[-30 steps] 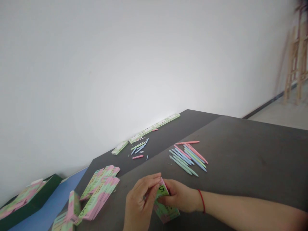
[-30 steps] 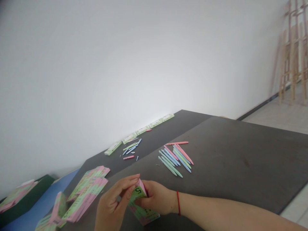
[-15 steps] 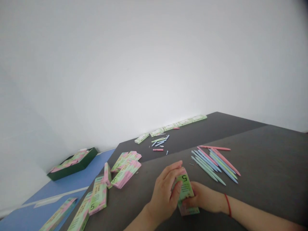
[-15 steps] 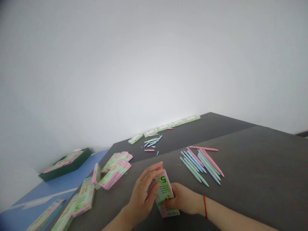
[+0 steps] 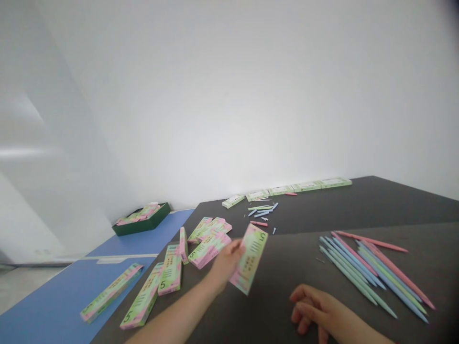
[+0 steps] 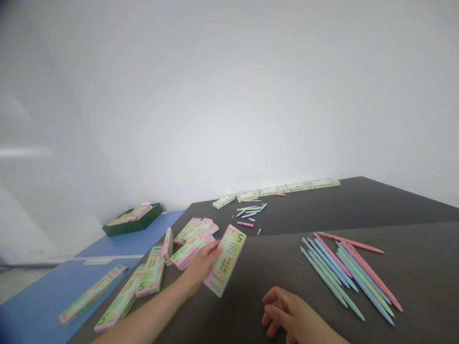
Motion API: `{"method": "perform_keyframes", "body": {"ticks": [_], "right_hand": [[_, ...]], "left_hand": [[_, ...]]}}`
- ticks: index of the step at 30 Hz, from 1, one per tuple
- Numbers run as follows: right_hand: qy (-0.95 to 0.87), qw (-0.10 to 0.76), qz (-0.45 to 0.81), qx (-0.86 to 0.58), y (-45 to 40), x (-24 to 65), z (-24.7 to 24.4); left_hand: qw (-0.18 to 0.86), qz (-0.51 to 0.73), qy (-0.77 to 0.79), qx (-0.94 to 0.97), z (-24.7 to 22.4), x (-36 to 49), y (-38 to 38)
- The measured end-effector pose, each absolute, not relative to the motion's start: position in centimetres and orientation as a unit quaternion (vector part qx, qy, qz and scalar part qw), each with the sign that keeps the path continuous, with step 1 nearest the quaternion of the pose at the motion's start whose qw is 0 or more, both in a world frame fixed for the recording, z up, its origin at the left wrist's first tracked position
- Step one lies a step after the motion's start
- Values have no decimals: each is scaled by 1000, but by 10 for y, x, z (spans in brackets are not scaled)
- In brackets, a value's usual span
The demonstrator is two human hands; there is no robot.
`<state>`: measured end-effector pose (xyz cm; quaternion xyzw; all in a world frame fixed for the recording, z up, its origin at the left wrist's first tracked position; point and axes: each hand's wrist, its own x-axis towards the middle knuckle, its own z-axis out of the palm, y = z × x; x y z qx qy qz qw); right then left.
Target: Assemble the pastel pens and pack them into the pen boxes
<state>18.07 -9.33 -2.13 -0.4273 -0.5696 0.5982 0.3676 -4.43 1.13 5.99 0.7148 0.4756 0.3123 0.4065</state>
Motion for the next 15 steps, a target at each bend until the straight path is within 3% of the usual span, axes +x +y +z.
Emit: {"method": "perform_keyframes", "body": {"ticks": [5, 15], "right_hand": [[-584, 344, 584, -447, -93, 179, -20], [-585, 355, 569, -457, -99, 172, -4]], "left_hand": [[233, 255, 604, 718, 95, -120, 84], [8, 113, 680, 725, 90, -147, 124]]}}
